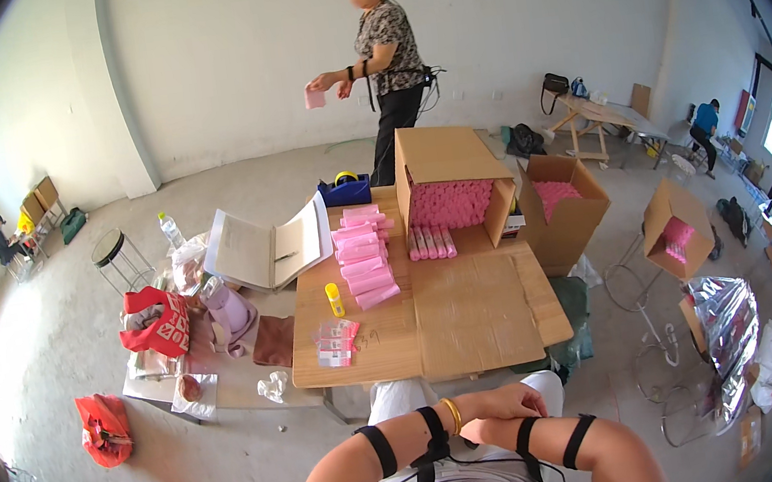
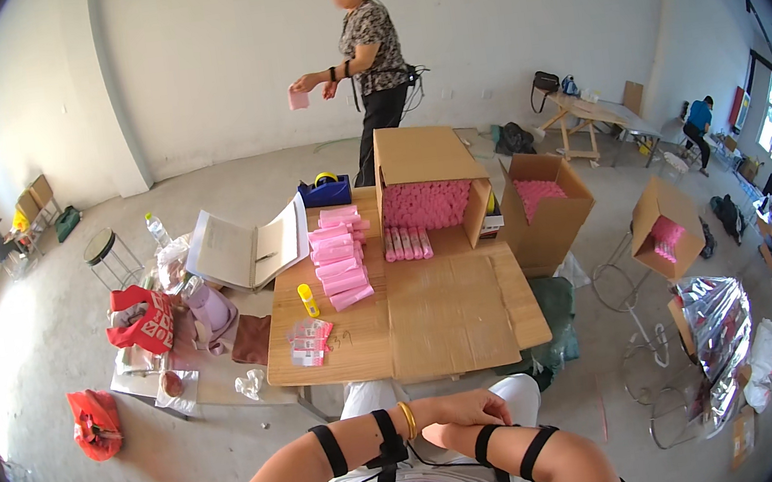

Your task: Package and label small pink items into a cardboard box.

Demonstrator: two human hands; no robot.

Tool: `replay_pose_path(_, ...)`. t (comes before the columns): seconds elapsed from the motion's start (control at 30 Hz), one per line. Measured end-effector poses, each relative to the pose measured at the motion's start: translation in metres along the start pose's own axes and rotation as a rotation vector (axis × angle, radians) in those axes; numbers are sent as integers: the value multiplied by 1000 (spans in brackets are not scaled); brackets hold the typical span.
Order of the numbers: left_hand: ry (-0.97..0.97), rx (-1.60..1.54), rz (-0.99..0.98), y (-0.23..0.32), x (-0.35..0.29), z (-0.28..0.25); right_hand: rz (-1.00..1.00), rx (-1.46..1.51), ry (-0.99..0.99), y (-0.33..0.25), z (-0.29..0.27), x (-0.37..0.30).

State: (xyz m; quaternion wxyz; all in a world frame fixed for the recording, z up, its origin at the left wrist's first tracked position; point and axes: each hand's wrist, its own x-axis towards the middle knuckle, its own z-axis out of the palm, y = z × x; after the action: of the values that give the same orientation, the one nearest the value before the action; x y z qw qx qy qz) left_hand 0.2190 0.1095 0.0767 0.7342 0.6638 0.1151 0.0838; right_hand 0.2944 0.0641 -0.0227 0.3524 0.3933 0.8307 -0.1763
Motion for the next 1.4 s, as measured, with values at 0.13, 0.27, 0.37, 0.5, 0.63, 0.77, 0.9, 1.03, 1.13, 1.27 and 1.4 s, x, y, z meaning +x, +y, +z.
replay_pose_path(0.13,-90,66,-31,11,-1,1,-43,-39,-18,-20,-32,6)
replay_pose_path(0.27,-191,178,-97,15,-1,-2,-107,-139,-24,-28,-42,-1)
replay_pose_path(0.37,-205,156,-108,8,-1,-2,-131,-142,-100,-29,-43,2)
replay_pose_path(0.5,-130,89,-44,-5,7,0,-117,-18,105,-10,1,46)
replay_pose_path(0.63,-92,99,-26,-12,9,3,-75,-25,65,0,11,48)
replay_pose_path(0.77,-36,58,8,-13,4,6,-85,-64,5,-44,34,57)
replay_pose_path(0.9,52,253,82,-10,3,10,-201,-197,-54,-13,24,45)
replay_pose_path(1.03,124,203,176,-25,20,3,-270,-323,-109,-1,1,38)
replay_pose_path(1.13,261,304,180,-25,5,-7,-310,-418,-130,-2,-15,40)
replay_pose_path(1.27,425,536,68,-12,-14,-26,-308,-526,-146,86,33,49)
replay_pose_path(1.4,402,583,-134,-6,-42,-43,-334,-628,-146,8,-63,36)
